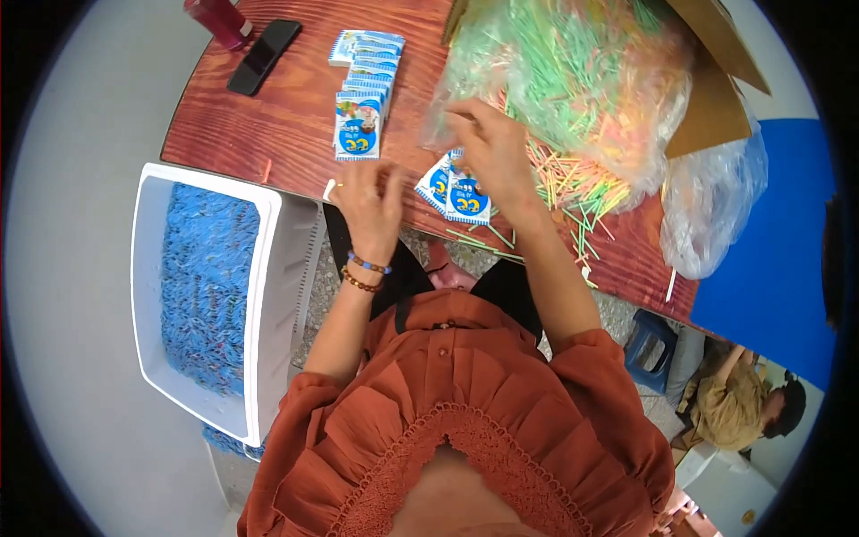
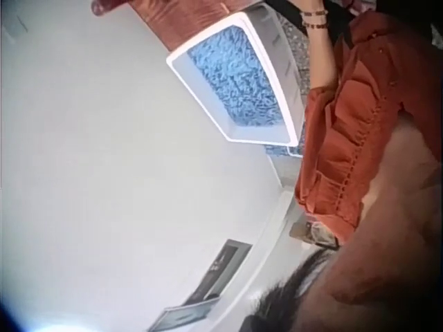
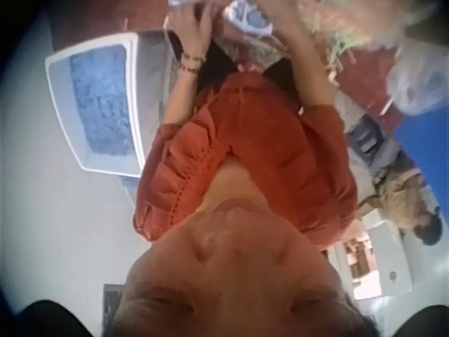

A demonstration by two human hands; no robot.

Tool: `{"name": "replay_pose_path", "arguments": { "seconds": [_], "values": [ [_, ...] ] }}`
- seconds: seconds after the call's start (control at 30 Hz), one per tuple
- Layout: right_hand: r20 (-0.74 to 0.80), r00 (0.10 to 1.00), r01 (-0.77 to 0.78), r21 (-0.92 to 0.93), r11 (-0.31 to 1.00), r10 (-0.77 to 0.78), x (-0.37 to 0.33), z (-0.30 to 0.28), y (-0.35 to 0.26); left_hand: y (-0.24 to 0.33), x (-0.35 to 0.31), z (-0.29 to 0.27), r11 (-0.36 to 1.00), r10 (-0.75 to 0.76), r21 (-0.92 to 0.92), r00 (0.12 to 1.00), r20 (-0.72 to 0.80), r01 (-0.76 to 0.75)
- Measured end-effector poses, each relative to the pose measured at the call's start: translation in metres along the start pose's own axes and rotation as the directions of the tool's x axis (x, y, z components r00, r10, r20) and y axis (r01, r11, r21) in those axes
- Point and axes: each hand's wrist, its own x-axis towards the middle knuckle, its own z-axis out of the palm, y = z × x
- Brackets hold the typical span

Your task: The person is packaging small blue cards into plastic bags along with colored shredded paper.

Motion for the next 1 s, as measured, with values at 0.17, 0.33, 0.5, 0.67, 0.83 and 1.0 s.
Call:
{"name": "replay_pose_path", "arguments": {
  "seconds": [0.17, 0.33, 0.5, 0.67, 0.83, 1.0],
  "values": [
    [0.187, 0.959, -0.104, -0.459, 0.882, 0.211, -0.053, -0.055, 0.031, 0.035, -0.01, 0.025, 0.989, 0.037, 0.13, 0.98, 0.194, -0.063],
    [0.079, 0.975, -0.144, -0.494, 0.857, 0.21, -0.074, -0.063, 0.046, 0.04, -0.011, 0.038, 0.983, 0.07, 0.148, 0.961, 0.268, -0.112],
    [0.067, 0.987, -0.096, -0.473, 0.876, 0.145, -0.063, -0.068, 0.04, 0.032, 0.003, 0.026, 0.96, 0.219, 0.104, 0.926, 0.306, -0.261],
    [0.131, 0.971, 0.239, -0.481, 0.844, -0.201, -0.045, -0.057, 0.045, 0.04, 0.019, 0.019, 0.916, 0.322, 0.114, 0.877, 0.357, -0.383],
    [0.186, 0.961, 0.272, -0.511, 0.816, -0.204, -0.033, -0.053, 0.047, 0.023, 0.015, 0.025, 0.961, 0.27, -0.104, 0.945, 0.184, -0.255],
    [0.03, 0.909, 0.375, -0.498, 0.782, -0.416, -0.032, -0.055, 0.052, 0.04, 0.013, 0.02, 0.912, 0.115, -0.407, 0.987, 0.116, -0.059]
  ]
}}
